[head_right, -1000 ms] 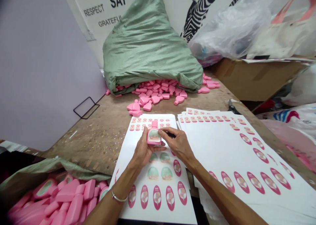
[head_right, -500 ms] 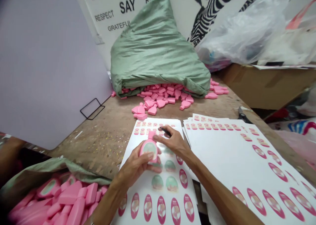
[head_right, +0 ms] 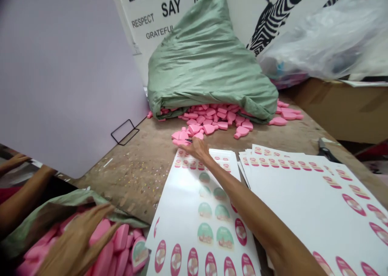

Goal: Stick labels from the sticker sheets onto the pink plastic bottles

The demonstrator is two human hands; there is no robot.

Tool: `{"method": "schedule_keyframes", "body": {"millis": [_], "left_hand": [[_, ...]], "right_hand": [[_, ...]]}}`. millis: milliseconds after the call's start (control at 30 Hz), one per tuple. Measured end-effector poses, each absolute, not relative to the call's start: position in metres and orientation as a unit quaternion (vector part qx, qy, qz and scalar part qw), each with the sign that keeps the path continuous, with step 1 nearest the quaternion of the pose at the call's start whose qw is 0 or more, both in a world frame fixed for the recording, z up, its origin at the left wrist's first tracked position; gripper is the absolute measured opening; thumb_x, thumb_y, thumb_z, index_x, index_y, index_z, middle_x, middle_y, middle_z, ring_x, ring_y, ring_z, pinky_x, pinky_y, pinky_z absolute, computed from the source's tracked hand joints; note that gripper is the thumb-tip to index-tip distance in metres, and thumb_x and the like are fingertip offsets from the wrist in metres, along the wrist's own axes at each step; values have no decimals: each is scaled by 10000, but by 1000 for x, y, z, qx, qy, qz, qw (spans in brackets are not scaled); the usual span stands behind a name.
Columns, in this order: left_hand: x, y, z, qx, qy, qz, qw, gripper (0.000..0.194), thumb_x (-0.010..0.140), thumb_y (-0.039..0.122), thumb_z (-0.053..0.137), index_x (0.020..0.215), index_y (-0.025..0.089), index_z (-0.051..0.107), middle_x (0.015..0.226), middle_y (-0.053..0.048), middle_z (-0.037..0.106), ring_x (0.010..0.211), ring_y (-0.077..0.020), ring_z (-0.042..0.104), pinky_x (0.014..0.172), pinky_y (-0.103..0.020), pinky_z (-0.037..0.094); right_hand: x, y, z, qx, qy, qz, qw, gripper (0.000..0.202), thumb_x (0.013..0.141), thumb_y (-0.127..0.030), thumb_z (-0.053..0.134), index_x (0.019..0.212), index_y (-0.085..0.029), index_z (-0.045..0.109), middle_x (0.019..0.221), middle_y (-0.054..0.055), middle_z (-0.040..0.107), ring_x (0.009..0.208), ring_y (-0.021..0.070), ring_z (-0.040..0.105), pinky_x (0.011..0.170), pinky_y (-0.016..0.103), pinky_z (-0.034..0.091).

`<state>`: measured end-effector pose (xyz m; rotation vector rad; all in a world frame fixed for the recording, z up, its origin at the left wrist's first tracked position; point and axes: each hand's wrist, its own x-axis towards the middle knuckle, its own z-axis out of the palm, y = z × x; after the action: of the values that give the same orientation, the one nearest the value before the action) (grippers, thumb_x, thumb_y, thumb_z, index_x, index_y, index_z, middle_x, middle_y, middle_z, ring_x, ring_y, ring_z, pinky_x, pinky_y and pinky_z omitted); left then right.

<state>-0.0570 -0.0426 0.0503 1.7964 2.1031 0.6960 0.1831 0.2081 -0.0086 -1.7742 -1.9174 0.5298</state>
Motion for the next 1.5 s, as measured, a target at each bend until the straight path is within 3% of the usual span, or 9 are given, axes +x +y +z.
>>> {"method": "schedule_keyframes", "body": {"millis": [67, 167, 300, 400, 500, 667, 867, 1267, 1500], "left_hand": [[-27, -8, 33, 626, 695, 280, 216, 418, 844, 533, 430, 1065, 249, 642, 1123, -66, 670, 1069, -265, 601, 926, -396, 464], [35, 35, 12, 456, 575, 479, 482, 499, 815, 521, 522, 1197, 202, 556, 1261, -128, 584, 1129, -259, 572, 905, -349, 478], [89, 55, -3, 325, 470, 579, 581, 430, 769, 475, 616, 1041, 144, 575, 1034, -127, 653, 912, -234, 660, 760, -317, 538], [99, 56, -13, 322, 442, 549, 632, 426, 712, 443, 688, 975, 129, 573, 897, -85, 639, 742, -206, 678, 632, -303, 562], [104, 59, -26, 346, 473, 513, 627, 426, 662, 405, 738, 934, 119, 579, 790, -53, 614, 662, -196, 672, 560, -292, 562], [112, 65, -37, 378, 506, 500, 592, 404, 672, 396, 728, 917, 138, 537, 721, -16, 595, 567, -165, 650, 513, -282, 554], [112, 65, -37, 407, 518, 496, 566, 392, 711, 417, 690, 937, 153, 509, 713, -2, 591, 536, -141, 635, 500, -267, 553], [111, 63, -35, 426, 515, 481, 567, 372, 780, 432, 619, 976, 155, 466, 839, -38, 579, 581, -144, 658, 543, -274, 570], [110, 64, -38, 422, 509, 482, 575, 413, 758, 453, 640, 985, 150, 475, 835, -32, 567, 566, -135, 642, 550, -297, 579]], "right_hand": [[189, 170, -1, -623, -698, 200, 291, 508, 693, -621, 607, 955, -186, 582, 924, 90, 672, 845, 236, 623, 702, 315, 449], [199, 104, 6, -572, -697, 247, 355, 453, 676, -574, 652, 938, -220, 547, 922, 40, 656, 824, 194, 612, 714, 303, 463], [231, 62, -2, -515, -718, 323, 338, 324, 769, -478, 599, 968, -234, 523, 926, 12, 648, 822, 162, 603, 710, 277, 460], [264, 72, -19, -600, -703, 228, 307, 248, 884, -439, 441, 975, -224, 523, 879, 33, 641, 772, 177, 584, 672, 296, 424], [282, 88, -40, -631, -724, 84, 264, 191, 904, -350, 406, 914, -211, 537, 835, 50, 631, 764, 195, 548, 695, 317, 377], [275, 91, -55, -598, -767, -10, 232, 172, 908, -283, 399, 877, -203, 548, 849, 66, 621, 842, 206, 521, 759, 325, 331], [269, 87, -50, -586, -776, 40, 232, 149, 875, -269, 446, 779, -214, 546, 774, 33, 627, 797, 195, 523, 727, 313, 325], [270, 93, -51, -614, -747, 61, 248, 121, 855, -256, 462, 776, -217, 544, 780, 25, 633, 808, 189, 535, 731, 302, 345], [264, 93, -46, -618, -742, 32, 256, 154, 809, -355, 543, 783, -204, 560, 781, 58, 625, 792, 211, 537, 736, 328, 360]]}}
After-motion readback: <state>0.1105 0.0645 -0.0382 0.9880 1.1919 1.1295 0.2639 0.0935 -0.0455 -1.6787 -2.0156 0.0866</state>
